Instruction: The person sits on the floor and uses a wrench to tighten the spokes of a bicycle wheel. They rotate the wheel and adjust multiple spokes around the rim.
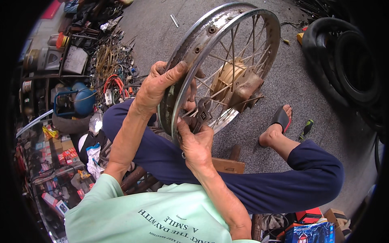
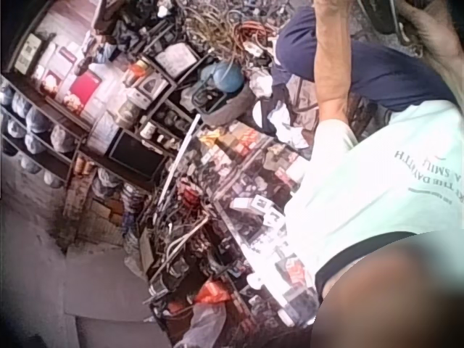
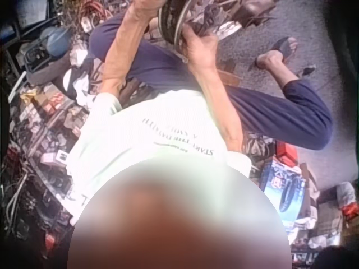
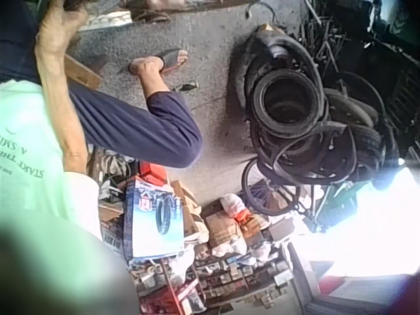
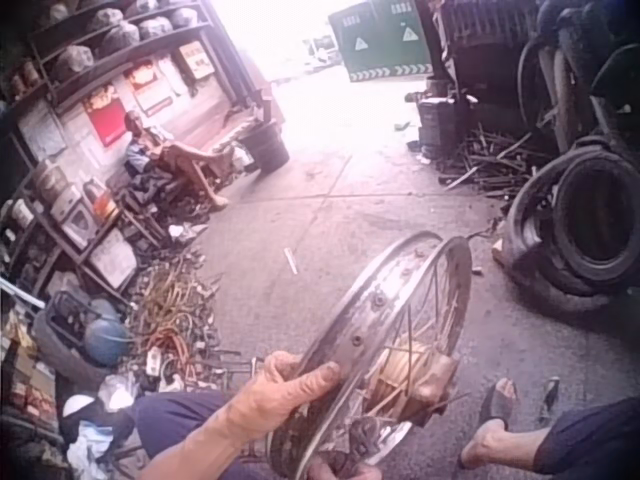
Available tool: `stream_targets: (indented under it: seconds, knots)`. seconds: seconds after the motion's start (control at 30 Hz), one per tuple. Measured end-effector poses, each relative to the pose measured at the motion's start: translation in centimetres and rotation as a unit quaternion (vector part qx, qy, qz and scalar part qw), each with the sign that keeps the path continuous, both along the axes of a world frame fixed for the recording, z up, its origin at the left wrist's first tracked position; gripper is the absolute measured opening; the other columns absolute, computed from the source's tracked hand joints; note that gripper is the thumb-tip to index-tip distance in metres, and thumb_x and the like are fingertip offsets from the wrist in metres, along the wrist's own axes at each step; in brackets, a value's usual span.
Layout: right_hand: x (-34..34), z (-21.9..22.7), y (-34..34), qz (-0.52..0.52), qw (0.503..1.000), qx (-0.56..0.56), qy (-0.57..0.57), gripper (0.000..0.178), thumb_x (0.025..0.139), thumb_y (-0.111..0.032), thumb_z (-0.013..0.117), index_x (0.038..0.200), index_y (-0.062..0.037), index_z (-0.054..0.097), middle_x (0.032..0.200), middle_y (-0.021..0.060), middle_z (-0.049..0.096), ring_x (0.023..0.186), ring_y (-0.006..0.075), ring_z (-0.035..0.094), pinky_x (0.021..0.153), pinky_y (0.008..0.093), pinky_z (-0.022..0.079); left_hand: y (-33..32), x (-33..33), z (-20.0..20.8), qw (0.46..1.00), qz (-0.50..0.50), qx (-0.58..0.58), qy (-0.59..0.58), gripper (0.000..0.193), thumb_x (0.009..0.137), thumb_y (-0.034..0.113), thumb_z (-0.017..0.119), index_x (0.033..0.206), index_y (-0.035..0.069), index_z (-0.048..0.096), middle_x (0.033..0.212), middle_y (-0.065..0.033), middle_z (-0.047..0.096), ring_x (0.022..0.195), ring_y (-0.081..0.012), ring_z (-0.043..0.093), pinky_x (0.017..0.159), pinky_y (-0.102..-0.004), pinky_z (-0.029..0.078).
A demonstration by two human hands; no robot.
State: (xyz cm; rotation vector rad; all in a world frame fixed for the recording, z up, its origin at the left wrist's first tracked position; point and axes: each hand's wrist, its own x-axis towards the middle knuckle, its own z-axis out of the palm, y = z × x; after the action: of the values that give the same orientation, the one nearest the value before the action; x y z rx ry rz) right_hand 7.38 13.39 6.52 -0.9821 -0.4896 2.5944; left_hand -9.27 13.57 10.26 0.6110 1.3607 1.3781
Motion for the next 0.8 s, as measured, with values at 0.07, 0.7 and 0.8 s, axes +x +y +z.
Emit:
stream_targets:
  seconds: [0.07,0.7,0.8]
  knots:
    - [-0.1,0.1,-0.1,-0.008,1.0,0.016,-0.008,0.014,0.091,-0.016,0.072,0.089,-0.0027,0.068,0.067,-0.002,0.062,0.044,0.0008,0.041,0.039,0.0197,0.028,0.1,0.2,0.1,1.0,0.003,0.013,0.005,0.037,0.095,0.031,0.065,0.103,-0.004,0.069,0.074,-0.0114,0.068,0.058,-0.0141,0.066,0.05,-0.0309,0.059]
    - [0.4,-1.4,0.7,0.054,0.997,0.039,0.043,0.018,0.094,-0.018,0.067,0.093,-0.0009,0.065,0.068,-0.0004,0.06,0.048,0.0044,0.044,0.042,0.0216,0.033,0.6,1.6,1.6,0.991,0.061,0.015,0.117,0.038,0.097,0.033,0.062,0.105,-0.002,0.071,0.065,-0.0029,0.067,0.052,-0.0066,0.063,0.045,-0.0194,0.047]
    - [0.8,-1.2,0.7,0.07,0.96,0.259,-0.083,0.027,0.094,-0.024,0.067,0.095,0.0029,0.064,0.071,0.0069,0.064,0.055,0.0149,0.055,0.05,0.0303,0.043,0.7,1.3,1.3,0.987,0.068,0.01,0.148,0.036,0.097,0.033,0.062,0.104,-0.002,0.072,0.063,-0.0022,0.066,0.051,-0.0063,0.061,0.045,-0.0193,0.046]
